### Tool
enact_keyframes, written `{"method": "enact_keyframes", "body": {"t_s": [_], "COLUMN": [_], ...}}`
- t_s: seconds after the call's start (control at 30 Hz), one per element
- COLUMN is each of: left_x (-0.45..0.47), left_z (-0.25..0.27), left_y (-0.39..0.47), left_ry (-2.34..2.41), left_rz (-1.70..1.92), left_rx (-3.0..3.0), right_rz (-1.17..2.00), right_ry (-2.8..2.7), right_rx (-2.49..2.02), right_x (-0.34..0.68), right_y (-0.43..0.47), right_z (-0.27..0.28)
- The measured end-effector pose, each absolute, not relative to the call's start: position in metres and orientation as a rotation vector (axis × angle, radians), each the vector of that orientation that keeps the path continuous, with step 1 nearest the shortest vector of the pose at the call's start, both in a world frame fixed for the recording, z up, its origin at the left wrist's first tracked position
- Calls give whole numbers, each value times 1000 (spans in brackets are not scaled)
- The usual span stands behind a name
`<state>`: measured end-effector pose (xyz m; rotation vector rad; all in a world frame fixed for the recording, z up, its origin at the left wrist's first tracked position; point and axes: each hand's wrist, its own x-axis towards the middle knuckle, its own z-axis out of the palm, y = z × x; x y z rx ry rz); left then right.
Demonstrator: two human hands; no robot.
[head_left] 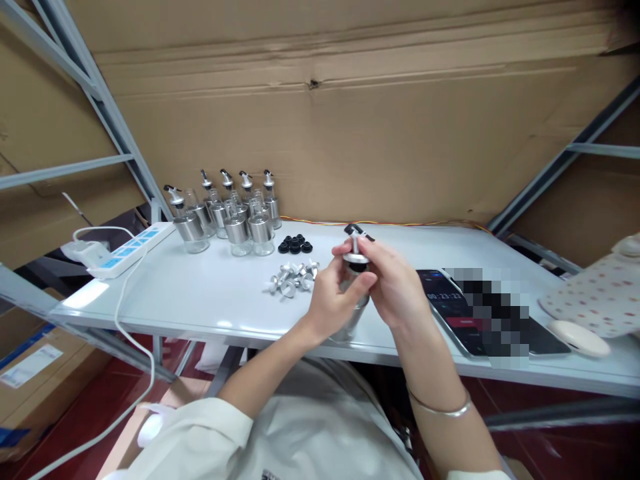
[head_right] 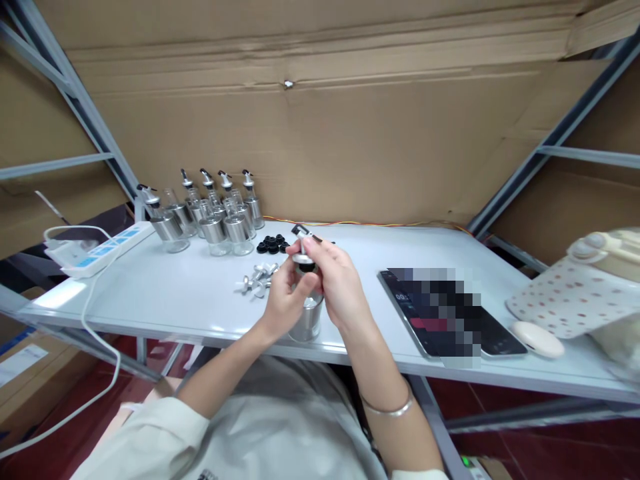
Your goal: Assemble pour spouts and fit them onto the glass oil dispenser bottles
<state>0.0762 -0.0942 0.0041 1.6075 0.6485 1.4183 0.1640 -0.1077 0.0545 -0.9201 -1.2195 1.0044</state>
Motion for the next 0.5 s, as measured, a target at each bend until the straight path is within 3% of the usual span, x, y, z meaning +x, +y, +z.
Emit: {"method": "enact_keyframes", "body": {"t_s": [0.17,0.5], "left_x": [76,70], "left_z": [5,10], "left_y": [-96,-99], "left_ry": [629,602], "left_rz": [1410,1353], "left_rx": [1622,1652], "right_rz": [1145,1009], "right_ry": [-1109,-775], "right_rx": [-824,-705], "right_x": [173,180], "right_y": [-105,-115], "right_z": [49,16]}}
